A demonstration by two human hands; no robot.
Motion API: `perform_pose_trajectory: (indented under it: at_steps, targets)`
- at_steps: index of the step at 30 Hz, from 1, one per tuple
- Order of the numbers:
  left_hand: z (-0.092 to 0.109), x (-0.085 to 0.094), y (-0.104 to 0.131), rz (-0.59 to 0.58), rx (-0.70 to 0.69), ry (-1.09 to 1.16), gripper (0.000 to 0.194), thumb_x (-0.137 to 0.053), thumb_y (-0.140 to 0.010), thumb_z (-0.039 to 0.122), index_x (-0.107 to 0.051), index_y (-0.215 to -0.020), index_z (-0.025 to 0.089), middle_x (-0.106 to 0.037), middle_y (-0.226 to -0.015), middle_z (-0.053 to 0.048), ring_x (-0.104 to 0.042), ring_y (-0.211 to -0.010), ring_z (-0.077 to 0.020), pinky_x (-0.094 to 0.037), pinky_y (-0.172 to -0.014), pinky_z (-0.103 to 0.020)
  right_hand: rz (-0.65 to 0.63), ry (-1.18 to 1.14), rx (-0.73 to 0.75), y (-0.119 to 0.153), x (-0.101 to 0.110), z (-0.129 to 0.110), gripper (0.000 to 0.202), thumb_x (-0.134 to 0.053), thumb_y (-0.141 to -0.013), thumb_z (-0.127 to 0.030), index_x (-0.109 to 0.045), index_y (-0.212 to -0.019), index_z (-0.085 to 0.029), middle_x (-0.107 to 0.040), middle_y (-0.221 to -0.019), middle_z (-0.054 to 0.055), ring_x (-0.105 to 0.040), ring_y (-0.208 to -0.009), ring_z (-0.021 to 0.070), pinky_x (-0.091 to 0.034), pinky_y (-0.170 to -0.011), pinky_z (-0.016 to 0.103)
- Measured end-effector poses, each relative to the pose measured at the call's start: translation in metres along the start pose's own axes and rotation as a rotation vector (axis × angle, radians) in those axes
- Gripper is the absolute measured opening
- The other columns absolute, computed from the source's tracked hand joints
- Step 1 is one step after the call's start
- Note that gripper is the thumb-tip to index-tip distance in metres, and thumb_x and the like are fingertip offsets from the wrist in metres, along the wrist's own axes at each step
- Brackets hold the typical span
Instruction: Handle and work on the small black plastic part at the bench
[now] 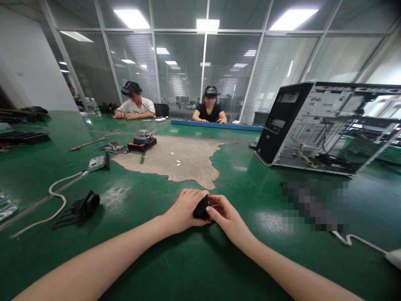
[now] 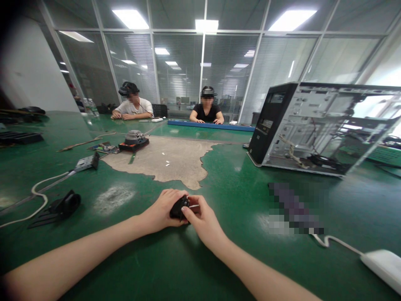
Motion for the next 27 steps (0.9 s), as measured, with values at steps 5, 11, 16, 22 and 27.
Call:
perform_pose_trajectory:
  at_steps: [5,11,16,22,27]
  targets:
    - [0.0005,0.0014,0.0009,-0.01,-0.006,0.004,0.058,-0.066,-0.064,0.031,-0.036,-0.113,0.022,-0.054,-0.102,-0.004,-0.048,-0.093,-0.0236,-0.032,-0.083,-0.037,0.038,0.157,0.104,0.0044,-0.0003,-0.0049,0.017,-0.053,-0.078,-0.023,-0.05,-0.095,-0.021,-0.055,-0.094,0.004,-0.056,-0.087,0.0175,-0.052,-0.069,0.03]
    - [0.0002,0.0003,-0.0002,0.002,-0.003,0.006,0.06,-0.067,-0.063,0.035,-0.036,-0.113,0.022,-0.054,-0.103,-0.004,-0.048,-0.093,-0.0235,-0.032,-0.083,-0.037,0.067,0.156,0.13,0.0031,0.0015,-0.0045,0.012,-0.051,-0.079,-0.023,-0.052,-0.091,-0.021,-0.054,-0.092,0.003,-0.055,-0.089,0.0165,-0.051,-0.07,0.027]
    - [0.0002,0.0,-0.0005,-0.007,0.007,0.004,0.059,-0.067,-0.063,0.035,-0.038,-0.112,0.023,-0.055,-0.102,-0.003,-0.049,-0.093,-0.0234,-0.033,-0.082,-0.037,-0.001,0.048,0.02,0.0001,0.0007,0.0012,0.018,-0.05,-0.08,-0.026,-0.049,-0.097,-0.02,-0.057,-0.093,0.003,-0.059,-0.082,0.0156,-0.052,-0.069,0.029]
    - [0.0002,0.0006,0.0004,-0.006,0.003,0.002,0.059,-0.067,-0.062,0.029,-0.037,-0.113,0.023,-0.055,-0.103,-0.004,-0.049,-0.093,-0.024,-0.033,-0.083,-0.037,0.055,0.189,0.138,0.0055,-0.0001,-0.0059,0.017,-0.052,-0.078,-0.024,-0.052,-0.095,-0.021,-0.054,-0.096,0.004,-0.055,-0.09,0.0179,-0.052,-0.069,0.028]
    - [0.0002,0.0008,0.0004,0.004,-0.007,0.01,0.058,-0.066,-0.065,0.034,-0.036,-0.113,0.022,-0.054,-0.104,-0.004,-0.048,-0.094,-0.024,-0.032,-0.083,-0.038,0.066,0.152,0.154,0.0042,0.0003,-0.0056,0.013,-0.051,-0.079,-0.023,-0.052,-0.092,-0.021,-0.052,-0.096,0.004,-0.054,-0.091,0.0179,-0.053,-0.067,0.027]
Point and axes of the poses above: each hand's wrist, its own y-axis away from the middle knuckle, its own x-axis out of the back of the hand, z = x × y, the point moved 2 cm from there along -y, towards the middle knuckle
